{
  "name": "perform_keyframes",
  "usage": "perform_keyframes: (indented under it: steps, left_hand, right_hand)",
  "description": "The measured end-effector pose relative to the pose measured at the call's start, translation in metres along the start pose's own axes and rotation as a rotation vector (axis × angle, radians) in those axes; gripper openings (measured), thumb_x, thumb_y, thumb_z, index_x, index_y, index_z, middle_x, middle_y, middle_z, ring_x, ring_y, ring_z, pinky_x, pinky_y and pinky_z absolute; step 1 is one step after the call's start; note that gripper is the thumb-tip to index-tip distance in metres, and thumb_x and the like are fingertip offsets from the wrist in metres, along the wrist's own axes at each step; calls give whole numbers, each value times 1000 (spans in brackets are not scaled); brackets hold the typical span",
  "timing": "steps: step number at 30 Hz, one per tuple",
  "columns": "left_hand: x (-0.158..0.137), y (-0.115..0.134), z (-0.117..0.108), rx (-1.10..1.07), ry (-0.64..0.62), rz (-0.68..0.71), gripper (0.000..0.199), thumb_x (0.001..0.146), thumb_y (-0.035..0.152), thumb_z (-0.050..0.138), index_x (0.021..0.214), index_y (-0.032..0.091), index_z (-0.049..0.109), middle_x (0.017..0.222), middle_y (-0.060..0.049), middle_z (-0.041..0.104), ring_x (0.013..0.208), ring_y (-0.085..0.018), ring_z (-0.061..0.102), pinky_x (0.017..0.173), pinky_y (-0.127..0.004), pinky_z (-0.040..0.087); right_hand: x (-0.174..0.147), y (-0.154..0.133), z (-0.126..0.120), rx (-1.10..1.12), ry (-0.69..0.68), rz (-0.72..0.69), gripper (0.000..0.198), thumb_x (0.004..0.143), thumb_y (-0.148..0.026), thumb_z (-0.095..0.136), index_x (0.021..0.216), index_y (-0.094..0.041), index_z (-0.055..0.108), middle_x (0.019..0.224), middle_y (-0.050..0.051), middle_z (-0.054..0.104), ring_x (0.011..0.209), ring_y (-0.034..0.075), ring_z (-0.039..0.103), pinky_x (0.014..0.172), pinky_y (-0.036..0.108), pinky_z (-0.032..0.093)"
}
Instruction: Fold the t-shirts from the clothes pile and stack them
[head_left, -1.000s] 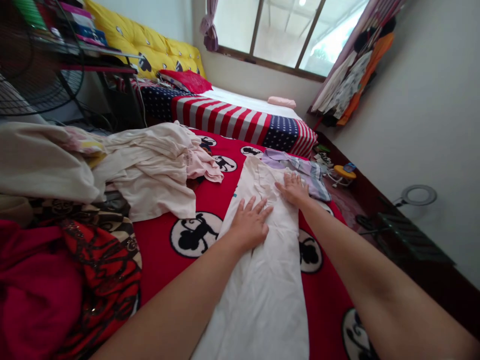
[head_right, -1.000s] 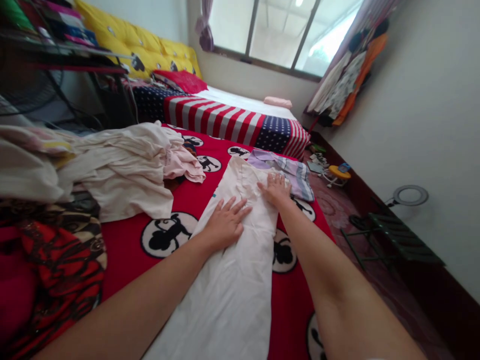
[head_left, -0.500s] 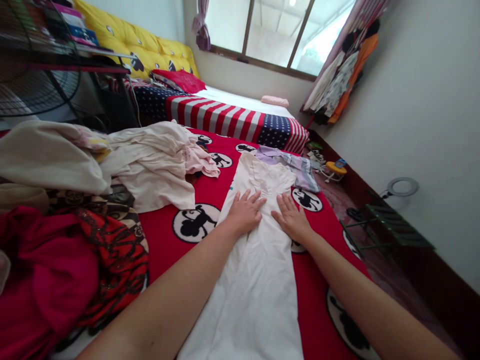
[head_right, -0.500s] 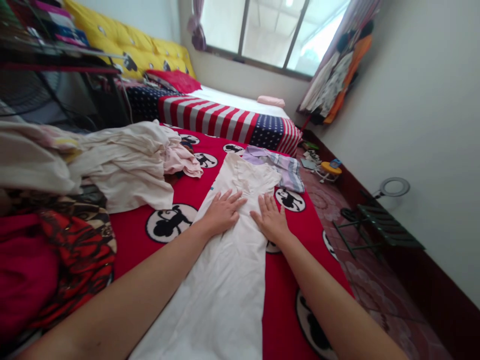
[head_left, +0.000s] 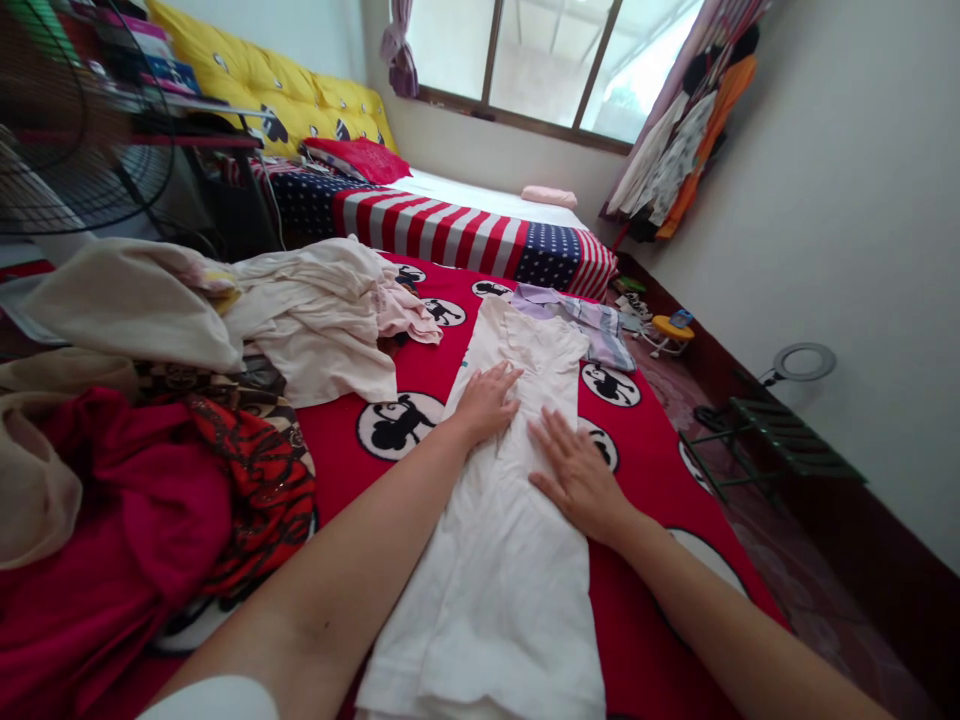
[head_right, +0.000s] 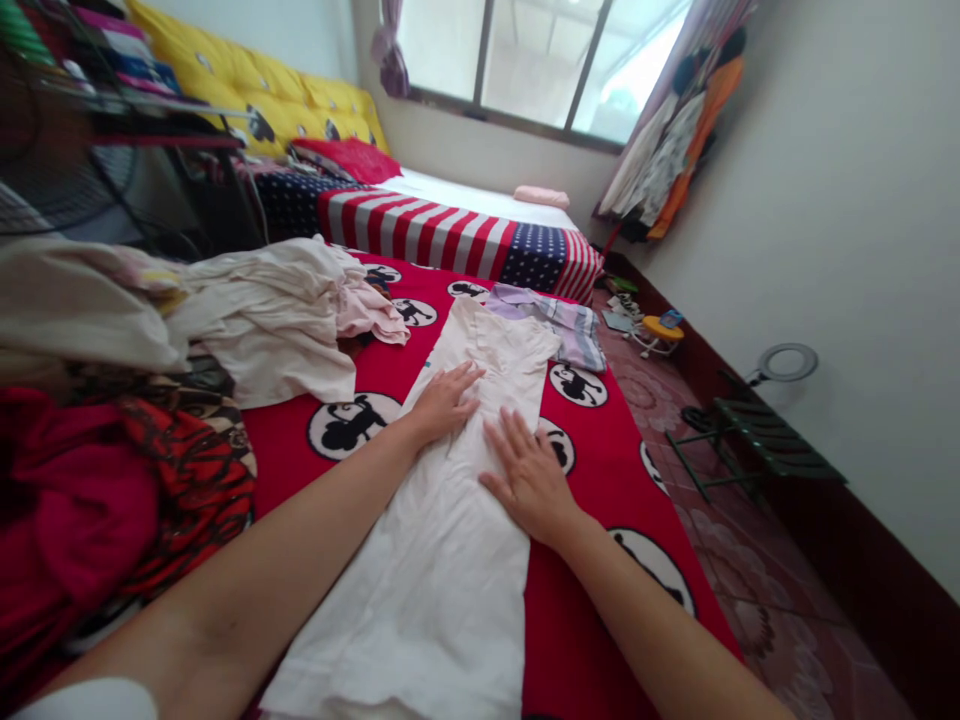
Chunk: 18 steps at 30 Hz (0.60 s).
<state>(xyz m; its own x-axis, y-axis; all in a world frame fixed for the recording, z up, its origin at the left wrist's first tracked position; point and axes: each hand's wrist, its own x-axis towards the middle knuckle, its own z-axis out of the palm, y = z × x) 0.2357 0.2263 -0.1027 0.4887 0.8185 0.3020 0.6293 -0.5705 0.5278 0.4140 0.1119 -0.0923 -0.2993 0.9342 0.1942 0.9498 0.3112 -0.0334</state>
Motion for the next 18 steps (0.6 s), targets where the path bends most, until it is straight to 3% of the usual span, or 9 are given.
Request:
perform_keyframes:
  steps: [4,10,14,18]
  left_hand:
    - [4,-7,-4,-226,129,-56,47,83,15,52,130,13,54,143,-13,46,133,-18,41,113,-33,30]
    - [-2,-31,-26,-280,180,-75,44,79,3,43,116,14,65,135,-11,54,125,-18,50,106,-33,40]
    - [-23,-52,-55,-120,-18,25,44,72,1,44,105,16,70,131,-9,57,121,-20,53,106,-32,40]
    - [-59,-53,-88,57,-245,77,51,73,7,52,120,21,64,142,-9,47,131,-27,43,109,-39,35]
  right_hand:
    - [-18,2,9,40,-103,-98,54,96,-44,35,147,-28,31,157,6,19,145,24,15,113,51,21]
    - [-39,14,0,261,-54,-110,45,98,-27,31,141,-31,43,152,4,34,142,22,24,113,49,27]
    - [-65,14,-19,372,-140,-181,49,95,-15,31,138,-33,47,152,3,33,142,21,25,114,50,25]
    - [-86,3,-36,436,-261,-259,57,86,-11,45,137,-36,47,154,2,28,143,24,21,113,55,22]
